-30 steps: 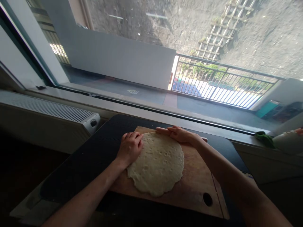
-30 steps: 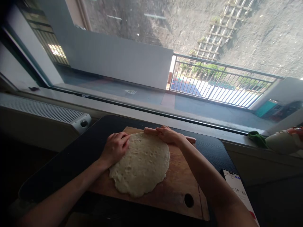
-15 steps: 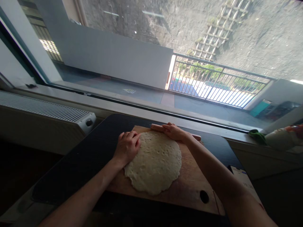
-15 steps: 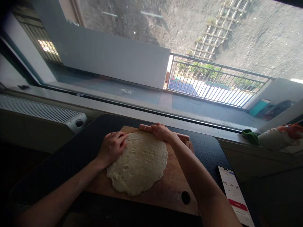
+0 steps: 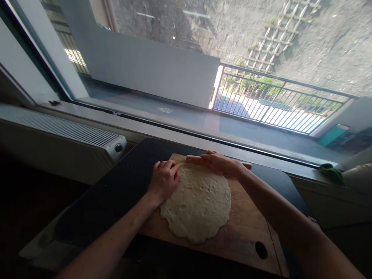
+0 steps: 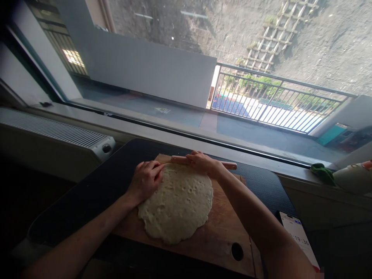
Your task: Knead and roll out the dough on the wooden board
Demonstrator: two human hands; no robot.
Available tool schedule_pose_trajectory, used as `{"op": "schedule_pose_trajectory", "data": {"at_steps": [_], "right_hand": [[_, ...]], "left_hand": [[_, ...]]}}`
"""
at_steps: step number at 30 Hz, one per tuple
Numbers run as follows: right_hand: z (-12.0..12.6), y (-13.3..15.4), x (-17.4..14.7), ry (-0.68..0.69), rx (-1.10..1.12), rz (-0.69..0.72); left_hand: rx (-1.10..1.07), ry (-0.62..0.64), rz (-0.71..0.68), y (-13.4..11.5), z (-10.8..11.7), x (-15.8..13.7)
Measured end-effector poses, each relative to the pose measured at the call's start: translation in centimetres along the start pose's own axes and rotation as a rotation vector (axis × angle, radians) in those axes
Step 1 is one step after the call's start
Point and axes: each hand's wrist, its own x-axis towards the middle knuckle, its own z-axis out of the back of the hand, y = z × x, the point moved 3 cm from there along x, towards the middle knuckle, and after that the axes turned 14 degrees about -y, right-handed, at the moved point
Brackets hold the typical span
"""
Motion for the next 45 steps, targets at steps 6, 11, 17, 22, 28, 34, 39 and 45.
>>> {"op": "schedule_pose_trajectory", "data": {"at_steps": [6, 11, 17, 22, 28, 34, 39, 45], "right_hand": [[-0.9, 1.6, 1.9, -0.022, -0.021, 0.087], [-1.2, 1.9, 2.4, -0.001, -0.031, 0.152], [-1.2, 3.6, 3.7, 0.004, -0.042, 0.197], [-0.9, 4.9, 4.3, 0.076, -0.072, 0.285], [-1.2, 6.1, 4.7, 0.045, -0.145, 0.334], [-1.4, 6.8, 5.4, 0.092, -0.16, 0.368], [-0.9, 6.4, 5.5, 0.085, -0.166, 0.356], [0.3, 5.5, 3.6, 0.073, -0.162, 0.275]], "left_hand": [[-0.065, 0.011, 0.061, 1.7, 1.1, -1.0], [-0.076, 0.011, 0.052, 2.7, 3.5, -3.8], [-0.011, -0.008, 0.047, 1.9, 4.3, -4.5], [-0.023, 0.001, 0.044, 1.3, 4.5, -4.2], [-0.022, -0.016, 0.082, 1.4, 4.6, -4.3], [-0.014, -0.01, 0.092, 1.4, 4.8, -4.3], [-0.006, -0.016, 0.093, 1.3, 4.9, -4.3], [-0.002, -0.028, 0.067, 1.3, 4.8, -4.4]]}}
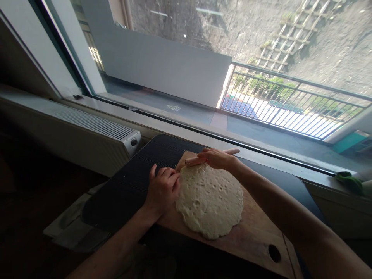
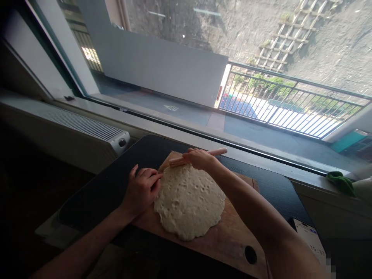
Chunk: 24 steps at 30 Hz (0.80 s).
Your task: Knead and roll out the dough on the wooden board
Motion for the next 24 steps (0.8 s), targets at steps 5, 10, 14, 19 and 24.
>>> {"op": "schedule_pose_trajectory", "data": {"at_steps": [5, 10, 14, 19, 24], "right_hand": [[0.1, 0.7, -0.9, 0.02, -0.001, -0.071], [0.6, 0.7, -1.8, 0.018, -0.043, -0.169], [1.2, 0.5, -3.5, -0.011, -0.069, -0.25], [0.7, 3.7, -6.5, -0.071, -0.06, -0.295], [0.5, 11.2, -9.9, -0.12, 0.042, -0.237]], "left_hand": [[0.025, -0.008, -0.032, -0.1, 0.0, 0.0], [0.025, -0.021, -0.053, -0.3, 0.0, 0.0], [-0.014, -0.012, -0.031, -0.1, -0.2, 0.0], [-0.284, 0.087, 0.068, 1.8, 0.0, -0.1], [-0.446, 0.175, 0.158, 3.6, 0.6, 0.4]]}}
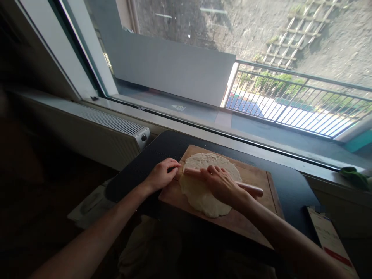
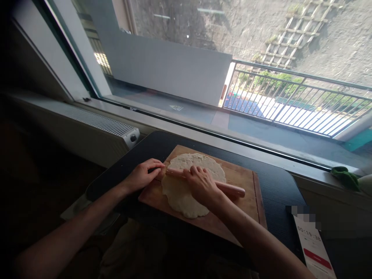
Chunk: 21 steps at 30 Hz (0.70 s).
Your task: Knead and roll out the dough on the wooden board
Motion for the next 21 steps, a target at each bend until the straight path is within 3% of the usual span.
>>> {"op": "schedule_pose_trajectory", "data": {"at_steps": [5, 12, 17, 21], "right_hand": [[0.1, 5.0, -4.7, 0.001, 0.129, -0.01], [-1.1, 7.7, -5.9, -0.026, 0.069, -0.126], [-1.1, 8.5, -6.3, -0.032, 0.039, -0.194], [-0.8, 8.6, -6.1, -0.012, 0.046, -0.172]], "left_hand": [[0.074, 0.228, 0.002, -1.1, -0.6, 2.3], [0.206, 0.573, 0.146, -2.2, -1.6, 5.2], [0.127, 0.647, 0.184, -2.2, -1.6, 5.6], [0.119, 0.66, 0.211, -2.1, -1.4, 5.6]]}}
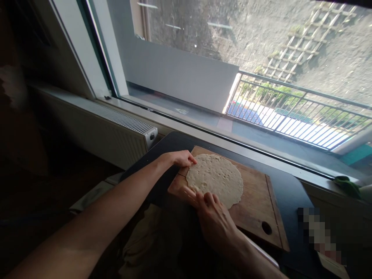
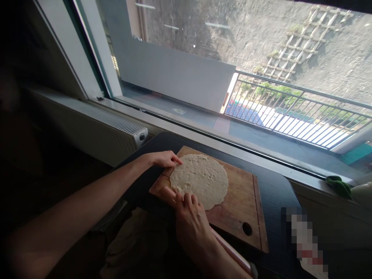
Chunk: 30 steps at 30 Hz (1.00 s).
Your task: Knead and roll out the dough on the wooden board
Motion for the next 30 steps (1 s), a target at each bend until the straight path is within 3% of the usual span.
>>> {"op": "schedule_pose_trajectory", "data": {"at_steps": [14, 25, 30], "right_hand": [[0.8, 0.3, 1.9, 0.015, -0.03, 0.009], [-0.2, 0.3, 4.1, -0.033, -0.036, 0.014], [0.6, -1.1, 4.1, -0.01, -0.016, -0.027]], "left_hand": [[-0.161, -0.006, 0.052, 0.3, 0.3, -0.2], [-0.058, -0.208, 0.038, 2.1, 1.2, 0.8], [-0.049, -0.229, -0.01, 2.1, 1.4, 0.7]]}}
